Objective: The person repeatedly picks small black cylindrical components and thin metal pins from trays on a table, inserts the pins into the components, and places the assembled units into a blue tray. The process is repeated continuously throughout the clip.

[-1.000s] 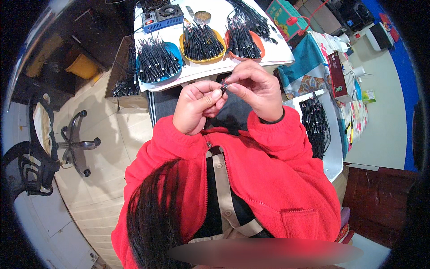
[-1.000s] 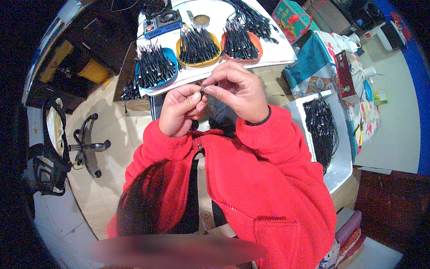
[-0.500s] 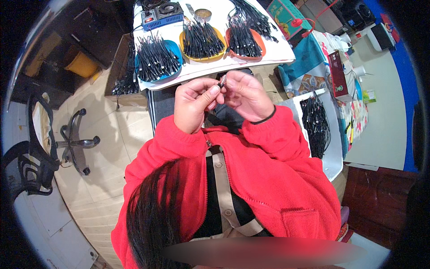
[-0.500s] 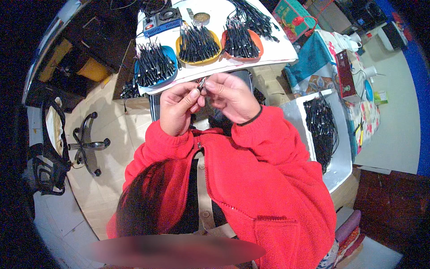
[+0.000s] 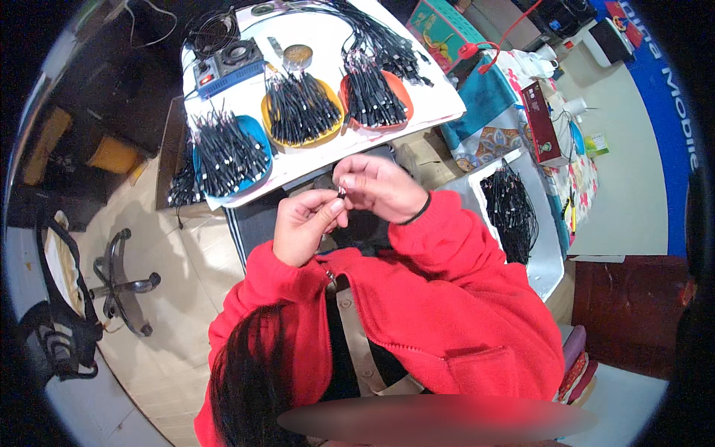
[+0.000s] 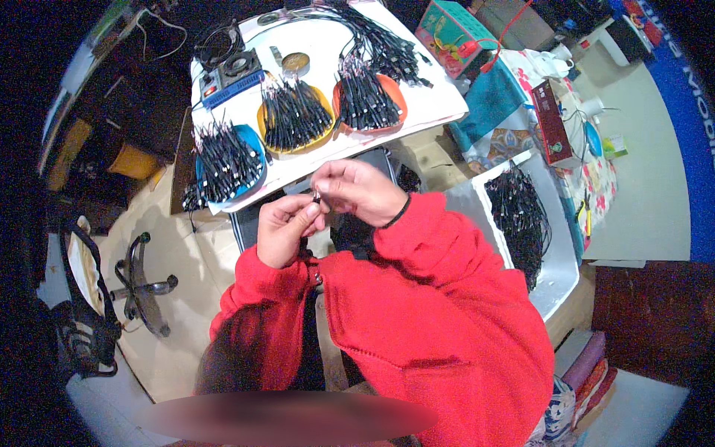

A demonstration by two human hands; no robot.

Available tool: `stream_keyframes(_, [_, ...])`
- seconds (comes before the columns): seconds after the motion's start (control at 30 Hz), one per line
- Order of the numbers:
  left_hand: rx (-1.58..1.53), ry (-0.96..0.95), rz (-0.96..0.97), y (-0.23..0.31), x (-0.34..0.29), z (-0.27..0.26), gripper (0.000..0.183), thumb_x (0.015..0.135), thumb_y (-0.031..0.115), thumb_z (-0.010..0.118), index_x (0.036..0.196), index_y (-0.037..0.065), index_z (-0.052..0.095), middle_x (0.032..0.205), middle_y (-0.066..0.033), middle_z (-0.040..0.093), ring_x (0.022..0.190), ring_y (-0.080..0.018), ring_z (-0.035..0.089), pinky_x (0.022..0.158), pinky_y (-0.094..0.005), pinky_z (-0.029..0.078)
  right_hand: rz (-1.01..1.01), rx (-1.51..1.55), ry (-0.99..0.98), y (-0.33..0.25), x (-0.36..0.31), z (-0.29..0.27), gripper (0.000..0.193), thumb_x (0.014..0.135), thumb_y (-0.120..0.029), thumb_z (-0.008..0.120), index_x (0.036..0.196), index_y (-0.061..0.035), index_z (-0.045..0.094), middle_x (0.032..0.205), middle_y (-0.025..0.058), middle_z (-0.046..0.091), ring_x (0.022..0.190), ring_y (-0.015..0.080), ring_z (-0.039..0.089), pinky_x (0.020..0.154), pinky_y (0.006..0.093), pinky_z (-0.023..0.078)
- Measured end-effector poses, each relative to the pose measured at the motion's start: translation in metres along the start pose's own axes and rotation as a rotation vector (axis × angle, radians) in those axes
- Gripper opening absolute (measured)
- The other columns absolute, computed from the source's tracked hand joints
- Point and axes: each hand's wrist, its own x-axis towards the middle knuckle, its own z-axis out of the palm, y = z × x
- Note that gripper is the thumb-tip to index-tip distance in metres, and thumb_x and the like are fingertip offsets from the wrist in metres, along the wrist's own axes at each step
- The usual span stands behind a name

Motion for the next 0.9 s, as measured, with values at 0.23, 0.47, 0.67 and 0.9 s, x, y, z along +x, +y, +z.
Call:
stream_keyframes(0.23, [-0.141, 0.103, -0.063, -0.010, 0.019, -0.015, 0.015, 0.091, 0.009, 0.056, 0.094, -0.003, 0.063, 0.070, -0.0037, 0.059, 0.055, -0.0048, 0.045, 0.050, -0.0174, 0.033, -0.437, -1.335, 0.742, -0.110, 0.108, -0.171, 0.021, 0.080, -0.023, 0.065, 0.088, -0.0031, 0.067, 0.078, 0.0123, 0.067, 0.072, 0.0229, 0.065, 0.068, 0.0339, 0.050])
stream_keyframes(0.47, [-0.109, 0.128, -0.085, -0.013, 0.027, -0.022, 0.015, 0.091, 0.009, 0.056, 0.096, -0.004, 0.063, 0.071, -0.0038, 0.060, 0.056, -0.0051, 0.045, 0.051, -0.0176, 0.033, -0.052, -1.836, 0.792, -0.145, 0.225, -0.220, 0.038, 0.079, -0.039, 0.063, 0.093, -0.0044, 0.069, 0.089, 0.0188, 0.067, 0.087, 0.0336, 0.064, 0.080, 0.0416, 0.049])
stream_keyframes(0.67, [-0.136, 0.138, -0.083, -0.013, 0.028, -0.031, 0.014, 0.091, 0.009, 0.057, 0.094, -0.003, 0.064, 0.071, -0.0044, 0.061, 0.055, -0.0051, 0.044, 0.050, -0.0179, 0.034, 0.131, -1.655, 0.894, -0.135, 0.261, -0.228, 0.042, 0.076, -0.045, 0.067, 0.092, -0.0069, 0.071, 0.102, 0.0180, 0.066, 0.096, 0.0338, 0.062, 0.086, 0.0404, 0.047])
stream_keyframes(0.9, [-0.123, 0.159, -0.039, -0.011, 0.025, -0.032, 0.014, 0.091, 0.010, 0.057, 0.093, -0.002, 0.064, 0.070, -0.0030, 0.060, 0.055, -0.0045, 0.044, 0.050, -0.0176, 0.034, -0.122, -1.521, 0.996, -0.191, 0.234, -0.247, 0.036, 0.071, -0.039, 0.065, 0.088, -0.0077, 0.071, 0.090, 0.0165, 0.067, 0.088, 0.0320, 0.064, 0.080, 0.0397, 0.049])
